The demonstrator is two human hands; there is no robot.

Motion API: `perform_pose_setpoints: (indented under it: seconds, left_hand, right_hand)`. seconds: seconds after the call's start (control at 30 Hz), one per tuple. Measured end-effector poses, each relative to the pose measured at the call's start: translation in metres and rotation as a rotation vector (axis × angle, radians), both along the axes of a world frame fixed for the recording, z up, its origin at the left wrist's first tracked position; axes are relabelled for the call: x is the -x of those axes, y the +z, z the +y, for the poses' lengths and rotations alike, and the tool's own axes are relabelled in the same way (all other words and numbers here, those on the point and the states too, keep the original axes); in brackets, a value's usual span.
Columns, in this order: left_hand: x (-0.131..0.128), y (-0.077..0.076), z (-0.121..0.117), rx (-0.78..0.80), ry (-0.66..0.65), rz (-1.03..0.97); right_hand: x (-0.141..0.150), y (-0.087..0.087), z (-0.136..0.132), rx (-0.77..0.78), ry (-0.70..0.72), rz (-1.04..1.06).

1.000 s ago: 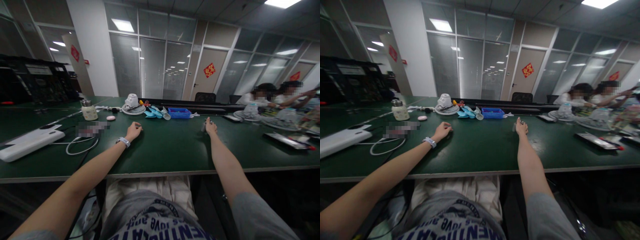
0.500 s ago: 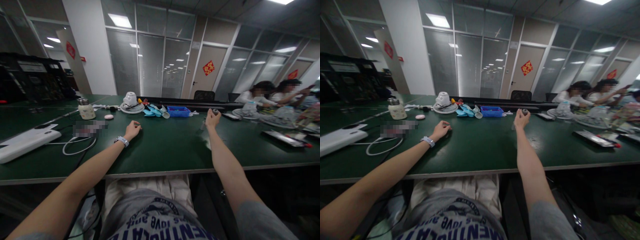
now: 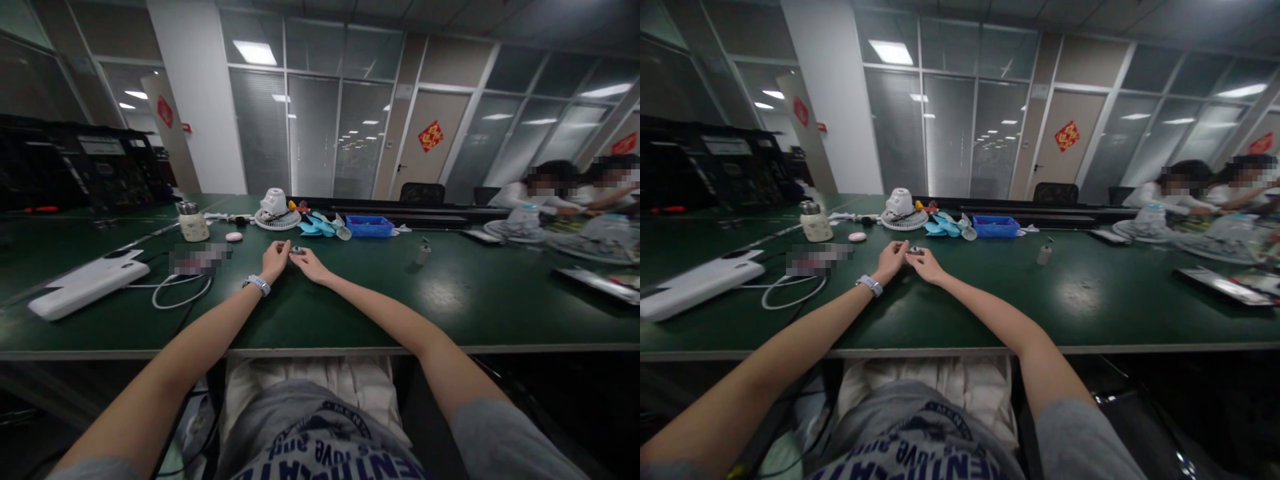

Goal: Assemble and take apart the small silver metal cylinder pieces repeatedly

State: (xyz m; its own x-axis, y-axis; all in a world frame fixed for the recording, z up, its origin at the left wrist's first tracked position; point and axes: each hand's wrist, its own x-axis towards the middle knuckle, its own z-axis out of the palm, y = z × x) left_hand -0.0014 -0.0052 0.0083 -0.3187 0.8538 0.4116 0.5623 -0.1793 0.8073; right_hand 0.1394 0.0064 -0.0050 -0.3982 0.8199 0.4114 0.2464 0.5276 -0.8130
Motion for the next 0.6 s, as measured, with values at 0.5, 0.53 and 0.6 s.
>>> perform_pose_setpoints:
  seconds: [0.5,0.53,0.6]
  left_hand:
    - [-0.003,0.020,-0.009,-0.171,-0.136,-0.009]
    - [-0.002,0.022,-0.008,-0.201,-0.108,-0.010]
    - [0.003,0.024,-0.007,-0.239,-0.039,-0.023]
  right_hand:
    - [-0.008,0.000,-0.008,-0.121,-0.204,-0.118]
    - [-0.007,-0.001,-0.006,-0.112,-0.211,-0.117]
    - [-0.006,-0.002,-0.004,-0.109,-0.223,-0.116]
